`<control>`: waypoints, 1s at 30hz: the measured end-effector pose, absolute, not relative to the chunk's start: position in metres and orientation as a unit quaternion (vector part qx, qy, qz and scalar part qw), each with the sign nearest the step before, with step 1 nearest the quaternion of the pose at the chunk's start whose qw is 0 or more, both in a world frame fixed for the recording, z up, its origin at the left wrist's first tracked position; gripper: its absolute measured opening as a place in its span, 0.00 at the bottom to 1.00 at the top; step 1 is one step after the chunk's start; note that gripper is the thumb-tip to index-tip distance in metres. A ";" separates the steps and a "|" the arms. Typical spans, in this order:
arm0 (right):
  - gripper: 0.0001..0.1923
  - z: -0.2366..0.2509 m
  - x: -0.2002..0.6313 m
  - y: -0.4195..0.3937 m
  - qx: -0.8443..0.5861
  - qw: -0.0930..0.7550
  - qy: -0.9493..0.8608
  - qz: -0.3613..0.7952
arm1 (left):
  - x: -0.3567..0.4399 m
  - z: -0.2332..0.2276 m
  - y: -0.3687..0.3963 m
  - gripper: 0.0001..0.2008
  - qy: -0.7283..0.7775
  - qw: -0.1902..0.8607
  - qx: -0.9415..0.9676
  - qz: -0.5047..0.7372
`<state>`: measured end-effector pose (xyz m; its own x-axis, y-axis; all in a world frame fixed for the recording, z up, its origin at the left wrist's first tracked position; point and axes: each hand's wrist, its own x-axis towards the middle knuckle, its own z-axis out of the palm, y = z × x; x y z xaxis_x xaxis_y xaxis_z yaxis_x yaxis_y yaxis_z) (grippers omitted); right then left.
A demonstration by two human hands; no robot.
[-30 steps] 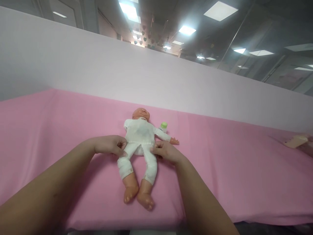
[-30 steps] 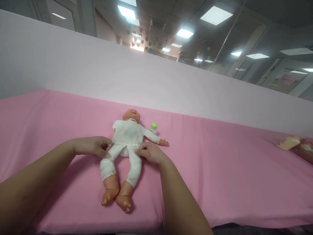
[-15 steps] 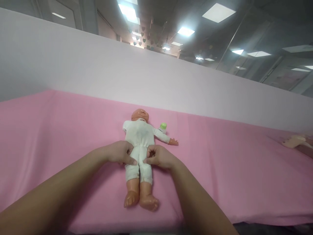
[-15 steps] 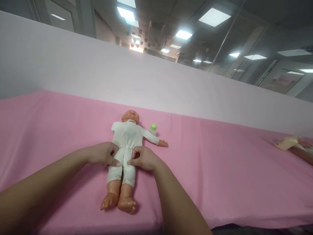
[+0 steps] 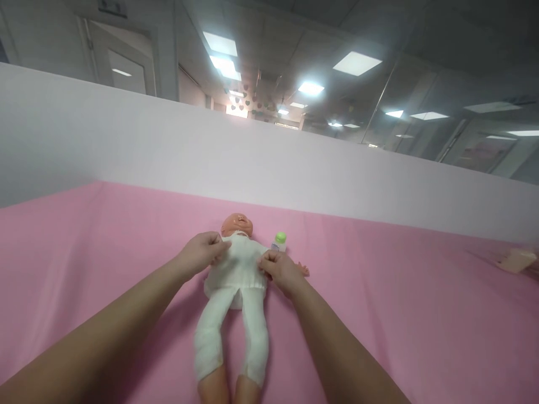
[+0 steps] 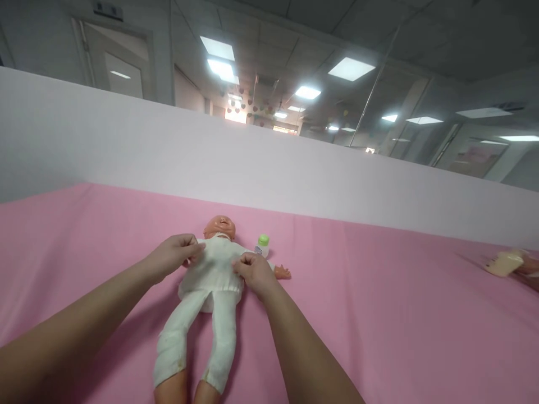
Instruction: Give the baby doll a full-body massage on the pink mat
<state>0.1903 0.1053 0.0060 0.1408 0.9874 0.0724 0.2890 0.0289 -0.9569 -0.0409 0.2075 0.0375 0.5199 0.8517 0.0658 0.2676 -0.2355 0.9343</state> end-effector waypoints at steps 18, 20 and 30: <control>0.36 -0.034 0.192 0.238 -0.640 0.559 -0.449 0.277 | -0.007 -0.011 0.299 0.24 0.470 0.498 0.639 0.350; 0.36 -0.036 0.194 0.237 -0.632 0.564 -0.453 0.277 | -0.027 -0.011 0.297 0.21 0.406 0.556 0.663 0.293; 0.33 -0.035 0.203 0.241 -0.623 0.558 -0.468 0.285 | -0.039 0.013 0.298 0.21 0.277 0.558 0.754 0.209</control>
